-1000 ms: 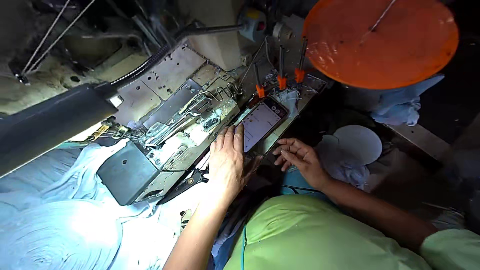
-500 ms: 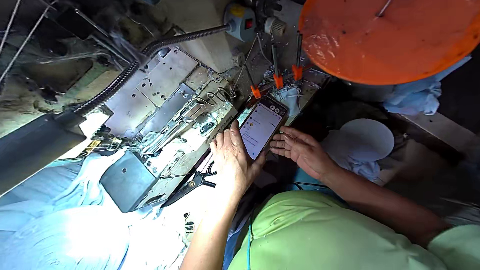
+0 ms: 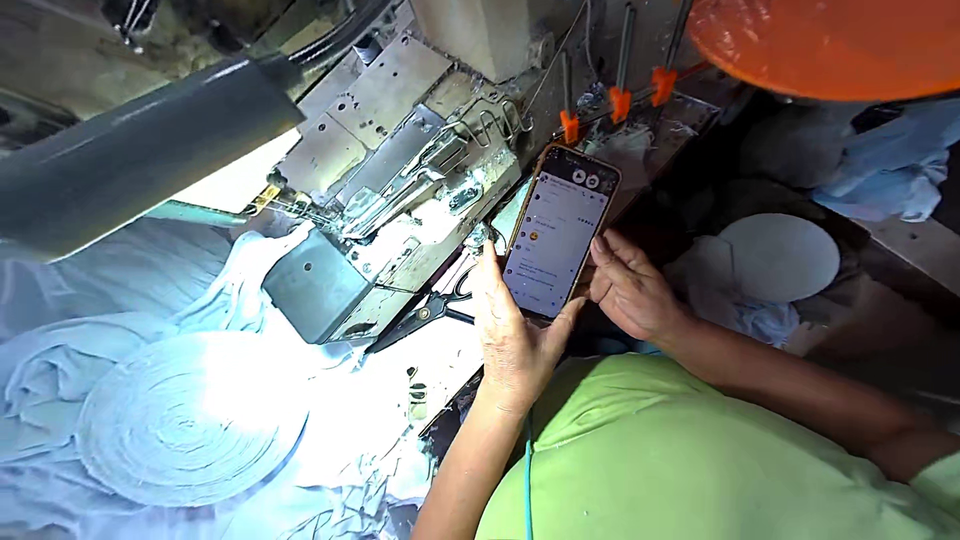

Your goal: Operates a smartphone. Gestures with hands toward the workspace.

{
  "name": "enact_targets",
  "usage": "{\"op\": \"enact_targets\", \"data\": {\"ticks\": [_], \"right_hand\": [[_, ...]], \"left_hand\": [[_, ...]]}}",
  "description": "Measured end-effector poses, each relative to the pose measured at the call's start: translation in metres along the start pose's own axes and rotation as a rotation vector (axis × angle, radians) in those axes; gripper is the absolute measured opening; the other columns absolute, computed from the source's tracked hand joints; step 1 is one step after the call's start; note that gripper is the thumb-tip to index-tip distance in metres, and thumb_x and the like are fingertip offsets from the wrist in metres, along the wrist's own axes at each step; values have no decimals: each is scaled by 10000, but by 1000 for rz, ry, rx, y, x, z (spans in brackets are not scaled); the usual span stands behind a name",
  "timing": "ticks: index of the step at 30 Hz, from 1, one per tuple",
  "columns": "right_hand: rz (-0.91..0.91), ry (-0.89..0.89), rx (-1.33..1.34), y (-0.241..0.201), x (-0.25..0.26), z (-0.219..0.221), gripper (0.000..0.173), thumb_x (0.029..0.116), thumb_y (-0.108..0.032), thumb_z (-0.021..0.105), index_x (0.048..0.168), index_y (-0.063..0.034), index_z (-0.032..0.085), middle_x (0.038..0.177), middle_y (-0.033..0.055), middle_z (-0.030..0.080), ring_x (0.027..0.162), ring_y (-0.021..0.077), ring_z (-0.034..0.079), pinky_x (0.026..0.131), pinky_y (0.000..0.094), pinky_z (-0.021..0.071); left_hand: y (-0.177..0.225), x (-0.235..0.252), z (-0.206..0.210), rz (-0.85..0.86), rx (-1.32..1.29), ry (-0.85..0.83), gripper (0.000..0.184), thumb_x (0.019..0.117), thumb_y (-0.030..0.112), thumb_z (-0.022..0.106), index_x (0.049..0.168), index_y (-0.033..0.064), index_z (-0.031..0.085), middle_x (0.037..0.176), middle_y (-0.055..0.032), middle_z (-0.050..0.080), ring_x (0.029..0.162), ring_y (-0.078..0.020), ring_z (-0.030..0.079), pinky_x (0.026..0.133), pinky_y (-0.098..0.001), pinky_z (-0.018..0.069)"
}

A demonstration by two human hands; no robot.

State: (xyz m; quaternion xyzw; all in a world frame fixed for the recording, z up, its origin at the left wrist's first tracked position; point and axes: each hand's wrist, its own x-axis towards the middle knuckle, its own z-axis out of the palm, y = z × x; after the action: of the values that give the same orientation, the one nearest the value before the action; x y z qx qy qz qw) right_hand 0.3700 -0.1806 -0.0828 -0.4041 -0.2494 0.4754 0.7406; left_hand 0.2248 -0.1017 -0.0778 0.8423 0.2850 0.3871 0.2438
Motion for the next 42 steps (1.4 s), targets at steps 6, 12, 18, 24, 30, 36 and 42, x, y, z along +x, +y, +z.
{"op": "enact_targets", "data": {"ticks": [6,12,18,24,30,36,42], "right_hand": [[-2,-12,-105,-13,1,13,321,1130,-179,286,1238,-129,585,1094,-23,718,963,74,722,833,282,628],[51,45,-122,-18,-6,26,325,1131,-188,306,1263,-123,595,1066,-40,731,912,46,729,782,253,630],[42,70,-129,-23,-12,30,318,1130,-182,312,1227,-130,610,1046,-40,731,894,43,729,761,235,628],[20,78,-129,-25,-12,28,307,1129,-168,312,1191,-105,607,1045,-24,724,931,49,723,803,246,624],[9,79,-136,-25,-11,25,308,1130,-187,323,1203,-106,611,1050,-18,716,917,47,718,784,240,622],[-14,57,-138,-27,-12,20,303,1129,-194,337,1213,-107,614,1070,-1,717,954,71,718,822,269,621],[-8,63,-134,-27,-15,17,308,1127,-188,333,1223,-102,613,1078,5,716,959,77,719,830,271,620]], "left_hand": [[13,-14,-24,-391,-794,-172,920,867,246,797,1567,-4,255,1452,-116,522,1277,-164,576,1078,-348,512],[17,-14,-48,-587,-1198,-207,542,1018,14,355,1555,81,336,1445,-38,543,1211,-146,617,1028,-367,527],[20,-16,-47,-584,-1204,-181,553,998,-23,365,1543,67,365,1444,-60,548,1216,-157,616,1020,-357,528],[23,-13,-44,-600,-1163,-183,568,967,-43,408,1525,62,377,1405,-54,572,1189,-150,630,1005,-367,540],[24,-11,-40,-628,-1171,-179,570,959,-48,426,1513,75,382,1371,-51,585,1165,-147,640,993,-356,548],[25,-9,-36,-645,-1177,-174,545,944,-59,440,1470,81,405,1305,-61,615,1112,-150,660,975,-365,555],[24,-10,-34,-642,-1198,-194,536,952,-58,438,1467,87,407,1310,-65,607,1109,-148,659,967,-350,557]]}}
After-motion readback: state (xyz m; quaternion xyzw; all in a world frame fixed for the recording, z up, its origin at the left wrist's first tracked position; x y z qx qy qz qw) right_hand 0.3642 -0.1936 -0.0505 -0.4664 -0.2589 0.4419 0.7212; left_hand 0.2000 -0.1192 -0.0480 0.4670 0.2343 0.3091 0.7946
